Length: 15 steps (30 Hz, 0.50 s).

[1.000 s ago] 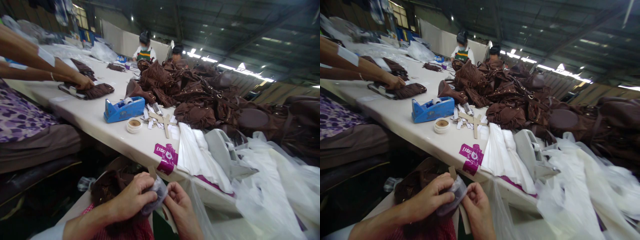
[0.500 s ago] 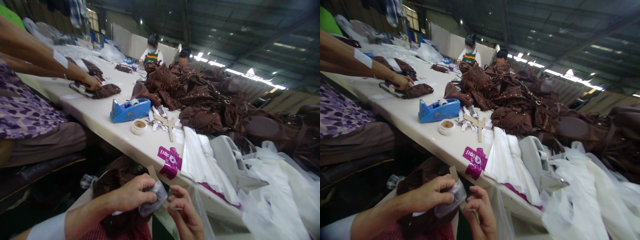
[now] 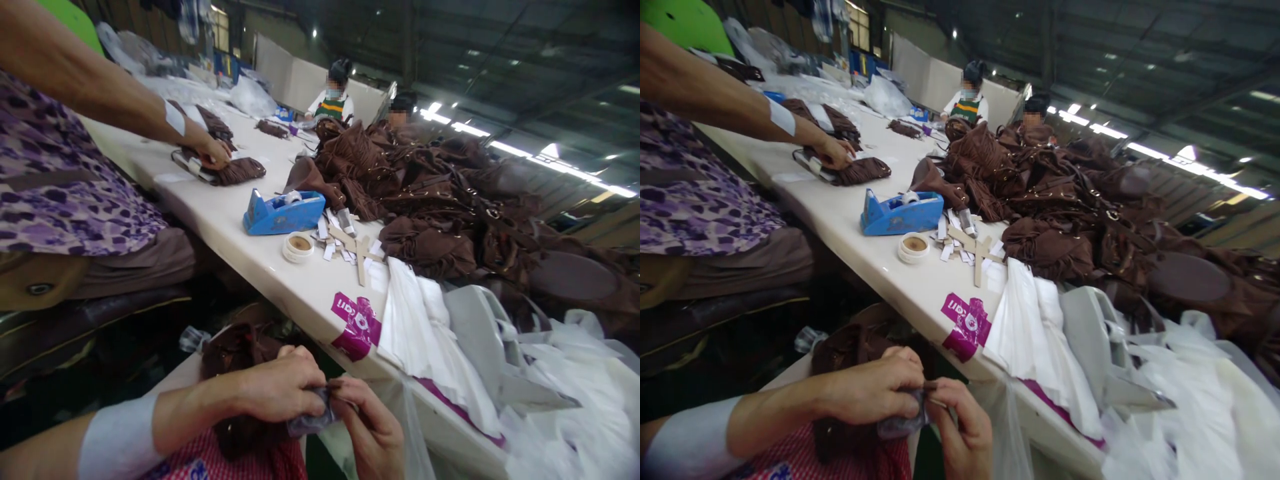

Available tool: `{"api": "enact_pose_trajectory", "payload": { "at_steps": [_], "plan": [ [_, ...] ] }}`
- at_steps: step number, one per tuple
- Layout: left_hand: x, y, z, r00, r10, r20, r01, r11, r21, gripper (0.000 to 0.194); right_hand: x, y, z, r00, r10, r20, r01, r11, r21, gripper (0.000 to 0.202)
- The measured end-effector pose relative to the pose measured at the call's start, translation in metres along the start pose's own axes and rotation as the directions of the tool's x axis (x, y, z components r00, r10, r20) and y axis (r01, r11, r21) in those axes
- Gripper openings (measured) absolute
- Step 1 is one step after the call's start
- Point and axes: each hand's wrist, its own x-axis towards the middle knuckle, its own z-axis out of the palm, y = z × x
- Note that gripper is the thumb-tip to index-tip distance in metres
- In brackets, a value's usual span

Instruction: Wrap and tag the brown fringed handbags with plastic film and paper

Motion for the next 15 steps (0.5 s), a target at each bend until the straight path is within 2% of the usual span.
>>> {"api": "enact_pose_trajectory", "payload": {
  "at_steps": [4,8,11,15],
  "plan": [
    [-0.009,0.006,0.008,0.984,-0.147,-0.102,0.146,0.989,-0.016,0.012,-0.006,0.007,0.009,0.993,-0.038,-0.116,0.041,0.999,0.022,0.006],
    [-0.015,0.010,0.011,0.963,-0.194,-0.186,0.161,0.970,-0.182,0.009,-0.012,0.021,0.016,0.953,0.007,-0.302,-0.006,1.000,0.005,0.009],
    [-0.016,0.006,0.013,0.976,-0.186,-0.111,0.128,0.909,-0.397,0.019,-0.014,0.027,0.020,0.922,0.015,-0.387,-0.031,0.999,-0.035,0.014],
    [-0.008,-0.005,0.016,0.975,-0.221,0.001,0.173,0.761,-0.626,0.034,-0.006,0.013,0.027,0.909,0.000,-0.417,-0.005,1.000,-0.010,0.016]
  ]
}}
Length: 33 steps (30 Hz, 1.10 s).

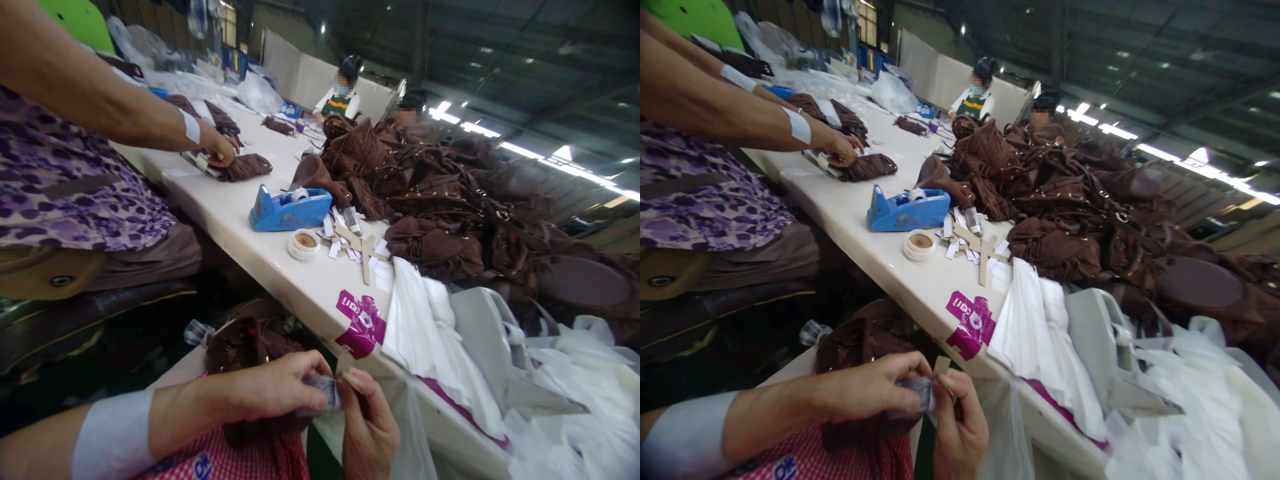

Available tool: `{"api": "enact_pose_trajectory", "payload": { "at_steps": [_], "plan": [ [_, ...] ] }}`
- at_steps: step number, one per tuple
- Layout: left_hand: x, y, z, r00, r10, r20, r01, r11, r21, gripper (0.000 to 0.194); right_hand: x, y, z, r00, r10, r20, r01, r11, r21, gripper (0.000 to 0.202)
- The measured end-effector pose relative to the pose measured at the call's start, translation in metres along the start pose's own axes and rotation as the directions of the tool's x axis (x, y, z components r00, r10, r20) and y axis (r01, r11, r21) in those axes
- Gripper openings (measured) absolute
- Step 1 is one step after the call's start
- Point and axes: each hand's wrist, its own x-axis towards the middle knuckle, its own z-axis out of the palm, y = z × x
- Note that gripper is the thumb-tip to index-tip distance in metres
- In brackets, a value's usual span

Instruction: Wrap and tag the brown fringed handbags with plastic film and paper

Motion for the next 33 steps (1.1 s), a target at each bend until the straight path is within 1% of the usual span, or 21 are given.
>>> {"api": "enact_pose_trajectory", "payload": {
  "at_steps": [2,4,5,7,9,11,13,16,18,20,22,24,26,28,31,33],
  "plan": [
    [0.009,-0.001,-0.002,0.998,-0.050,0.038,0.054,0.992,-0.112,0.037,0.005,-0.012,0.005,1.000,-0.010,0.020,0.009,1.000,0.025,0.017],
    [0.017,0.001,-0.004,0.995,-0.069,0.072,0.080,0.983,-0.166,0.039,0.010,-0.021,0.008,0.999,-0.032,0.044,0.032,0.999,0.020,0.017],
    [0.021,0.003,-0.005,0.995,-0.070,0.078,0.082,0.983,-0.166,0.039,0.013,-0.024,0.009,0.998,-0.047,0.043,0.047,0.999,0.013,0.016],
    [0.024,0.007,-0.006,0.996,-0.067,0.059,0.075,0.986,-0.148,0.032,0.016,-0.027,0.010,0.996,-0.082,0.041,0.082,0.997,0.008,0.015],
    [0.026,0.008,-0.005,0.997,-0.062,0.044,0.067,0.989,-0.135,0.022,0.018,-0.028,0.011,0.993,-0.094,0.069,0.094,0.996,0.001,0.012],
    [0.027,0.008,-0.005,0.996,-0.059,0.071,0.069,0.986,-0.150,0.017,0.019,-0.029,0.011,0.990,-0.079,0.113,0.081,0.997,-0.011,0.011],
    [0.029,0.006,-0.005,0.991,-0.064,0.119,0.085,0.979,-0.188,0.017,0.021,-0.032,0.011,0.986,-0.038,0.165,0.044,0.999,-0.031,0.012],
    [0.032,0.003,-0.004,0.985,-0.086,0.149,0.117,0.970,-0.213,0.023,0.024,-0.039,0.010,0.965,0.090,0.246,-0.074,0.994,-0.074,0.015],
    [0.033,0.002,-0.003,0.983,-0.085,0.165,0.122,0.966,-0.229,0.024,0.025,-0.042,0.008,0.948,0.189,0.254,-0.178,0.982,-0.066,0.018],
    [0.033,0.003,-0.002,0.982,-0.071,0.175,0.112,0.964,-0.240,0.023,0.025,-0.045,0.007,0.935,0.258,0.243,-0.260,0.965,-0.023,0.022],
    [0.031,0.008,-0.002,0.985,-0.057,0.165,0.087,0.980,-0.178,0.023,0.025,-0.048,0.006,0.928,0.285,0.240,-0.298,0.954,0.021,0.024],
    [0.027,0.016,-0.004,0.988,-0.014,0.152,0.018,1.000,-0.024,0.023,0.026,-0.049,0.005,0.931,0.279,0.237,-0.297,0.954,0.044,0.023],
    [0.024,0.025,-0.006,0.990,0.045,0.131,-0.066,0.984,0.165,0.017,0.027,-0.050,0.004,0.944,0.244,0.223,-0.259,0.965,0.039,0.021],
    [0.021,0.031,-0.007,0.991,0.082,0.106,-0.110,0.950,0.293,0.012,0.028,-0.050,0.001,0.958,0.205,0.201,-0.209,0.978,0.000,0.020],
    [0.020,0.030,-0.005,0.988,0.118,0.102,-0.146,0.933,0.329,0.013,0.029,-0.051,-0.001,0.964,0.189,0.188,-0.179,0.981,-0.069,0.021],
    [0.020,0.026,-0.004,0.981,0.173,0.092,-0.195,0.919,0.342,0.014,0.030,-0.051,-0.001,0.961,0.195,0.198,-0.189,0.981,-0.050,0.023]
  ]
}}
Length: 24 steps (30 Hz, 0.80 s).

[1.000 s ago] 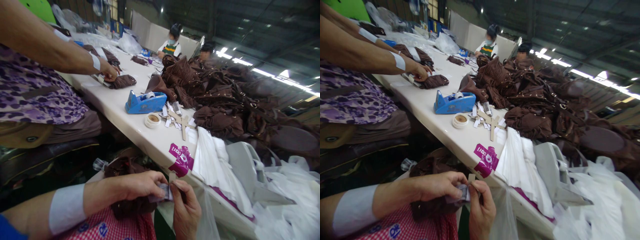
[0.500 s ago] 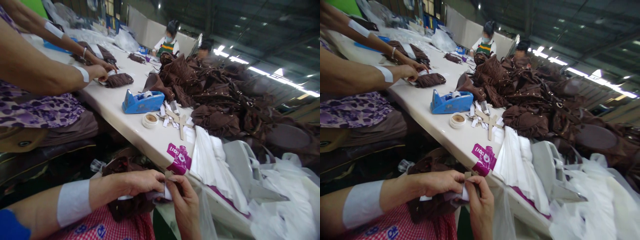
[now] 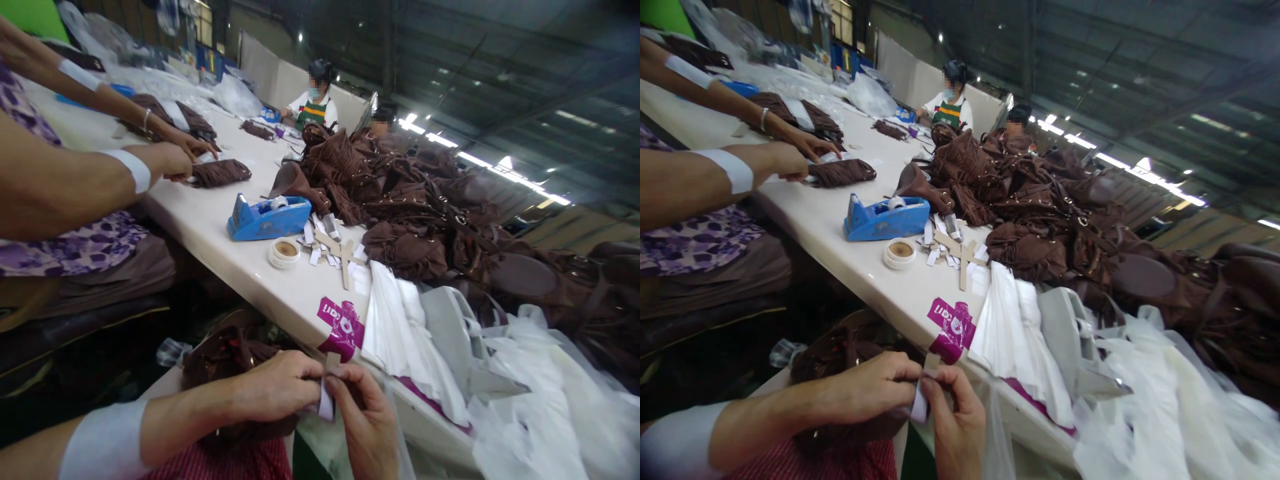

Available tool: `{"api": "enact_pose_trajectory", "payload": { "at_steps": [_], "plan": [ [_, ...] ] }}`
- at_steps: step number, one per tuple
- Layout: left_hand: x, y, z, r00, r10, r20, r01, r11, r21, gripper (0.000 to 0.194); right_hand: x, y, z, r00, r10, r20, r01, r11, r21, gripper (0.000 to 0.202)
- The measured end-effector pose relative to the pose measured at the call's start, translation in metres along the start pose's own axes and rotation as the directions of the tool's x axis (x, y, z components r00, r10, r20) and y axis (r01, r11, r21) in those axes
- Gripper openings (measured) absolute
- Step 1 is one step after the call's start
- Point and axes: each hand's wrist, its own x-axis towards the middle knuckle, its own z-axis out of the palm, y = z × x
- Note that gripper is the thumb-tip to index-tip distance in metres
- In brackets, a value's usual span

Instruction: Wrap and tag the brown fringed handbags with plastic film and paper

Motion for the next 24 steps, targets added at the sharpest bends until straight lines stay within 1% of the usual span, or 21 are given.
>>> {"api": "enact_pose_trajectory", "payload": {
  "at_steps": [3,5,8,11,13,14,16,18,20,22,24],
  "plan": [
    [0.000,-0.005,0.003,0.997,0.060,-0.052,-0.058,0.997,0.042,0.015,0.000,-0.003,0.001,1.000,0.002,0.010,-0.003,0.998,0.066,0.024],
    [0.000,-0.007,0.003,0.996,0.082,-0.043,-0.081,0.996,0.023,0.015,0.001,-0.006,0.001,1.000,-0.004,-0.005,0.004,0.997,0.075,0.023],
    [-0.001,-0.005,0.003,0.996,0.082,-0.020,-0.083,0.996,-0.040,0.019,0.001,-0.010,0.001,0.999,-0.024,-0.034,0.026,0.998,0.054,0.021],
    [-0.002,-0.003,0.002,0.996,0.079,-0.035,-0.081,0.995,-0.055,0.019,0.001,-0.010,0.004,0.999,-0.033,-0.040,0.034,0.999,0.023,0.020],
    [-0.002,-0.002,0.002,0.998,0.059,-0.025,-0.062,0.990,-0.129,0.018,0.002,-0.007,0.005,0.998,-0.039,-0.042,0.039,0.999,0.000,0.018],
    [-0.001,-0.002,0.001,0.999,0.038,-0.003,-0.038,0.980,-0.196,0.019,0.002,-0.006,0.005,0.998,-0.042,-0.036,0.041,0.999,-0.017,0.018],
    [0.002,0.000,-0.001,0.999,-0.017,0.048,0.031,0.949,-0.314,0.018,0.004,-0.007,0.004,0.999,-0.053,-0.001,0.053,0.996,-0.075,0.024],
    [0.007,0.004,-0.007,0.995,-0.067,0.067,0.086,0.935,-0.345,0.015,0.008,-0.014,0.000,0.993,-0.099,0.070,0.110,0.980,-0.168,0.023],
    [0.013,0.011,-0.014,0.991,-0.093,0.092,0.120,0.929,-0.350,0.015,0.014,-0.028,-0.004,0.971,-0.189,0.147,0.223,0.938,-0.267,0.011],
    [0.019,0.020,-0.022,0.984,-0.083,0.159,0.140,0.907,-0.396,0.017,0.019,-0.044,-0.007,0.927,-0.321,0.195,0.370,0.869,-0.329,0.011],
    [0.024,0.026,-0.028,0.974,-0.042,0.222,0.140,0.885,-0.444,0.017,0.023,-0.053,-0.008,0.868,-0.445,0.218,0.496,0.792,-0.357,0.012]
  ]
}}
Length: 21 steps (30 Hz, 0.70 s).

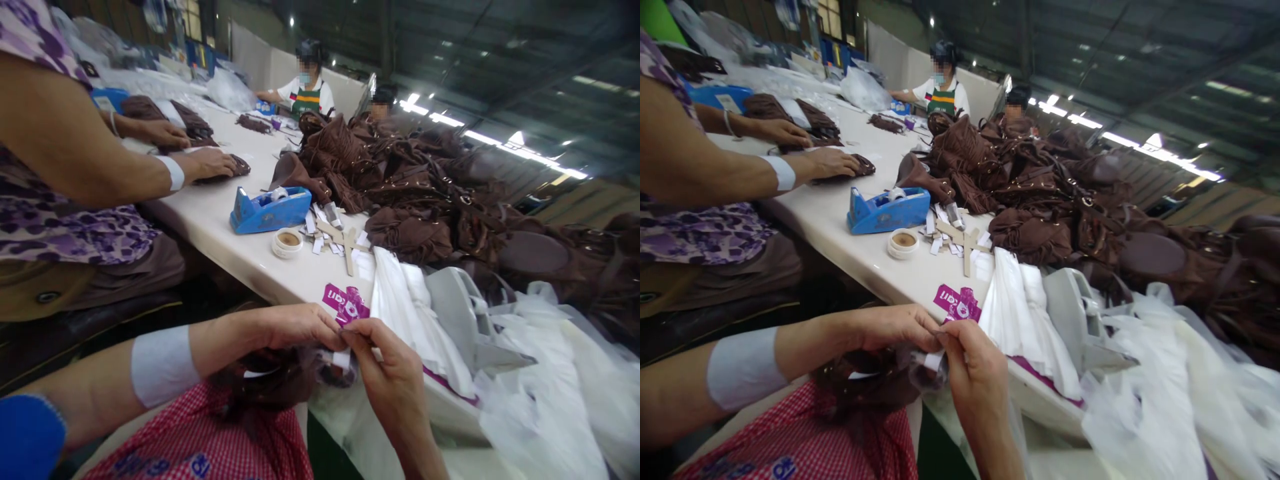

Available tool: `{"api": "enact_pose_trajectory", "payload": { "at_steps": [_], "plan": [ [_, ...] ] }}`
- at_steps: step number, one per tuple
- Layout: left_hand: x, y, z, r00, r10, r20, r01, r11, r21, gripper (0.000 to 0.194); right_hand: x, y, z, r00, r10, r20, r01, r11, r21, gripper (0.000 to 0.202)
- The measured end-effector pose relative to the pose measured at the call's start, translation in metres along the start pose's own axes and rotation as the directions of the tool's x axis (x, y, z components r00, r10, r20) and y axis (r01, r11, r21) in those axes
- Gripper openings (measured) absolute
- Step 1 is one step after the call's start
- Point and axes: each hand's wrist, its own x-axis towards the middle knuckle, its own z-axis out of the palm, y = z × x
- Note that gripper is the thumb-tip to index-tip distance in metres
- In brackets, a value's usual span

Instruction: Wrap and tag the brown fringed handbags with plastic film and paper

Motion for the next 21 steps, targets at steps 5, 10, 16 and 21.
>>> {"api": "enact_pose_trajectory", "payload": {
  "at_steps": [5,10,16,21],
  "plan": [
    [0.006,-0.008,-0.003,0.999,0.028,-0.022,-0.026,0.998,0.063,0.017,0.000,0.014,0.009,0.998,-0.064,-0.007,0.063,0.996,-0.061,0.016],
    [0.005,-0.024,0.001,0.995,0.094,-0.023,-0.088,0.978,0.191,0.021,-0.009,0.029,0.017,0.973,0.226,-0.039,-0.221,0.968,0.117,0.014],
    [0.006,-0.027,0.009,0.980,0.201,-0.014,-0.188,0.937,0.295,0.019,-0.005,0.025,0.007,0.874,0.481,0.072,-0.465,0.785,0.410,0.025],
    [0.013,-0.036,0.008,0.959,0.269,-0.092,-0.202,0.872,0.446,0.027,-0.008,0.028,-0.003,0.875,0.398,0.277,-0.477,0.810,0.342,0.021]
  ]
}}
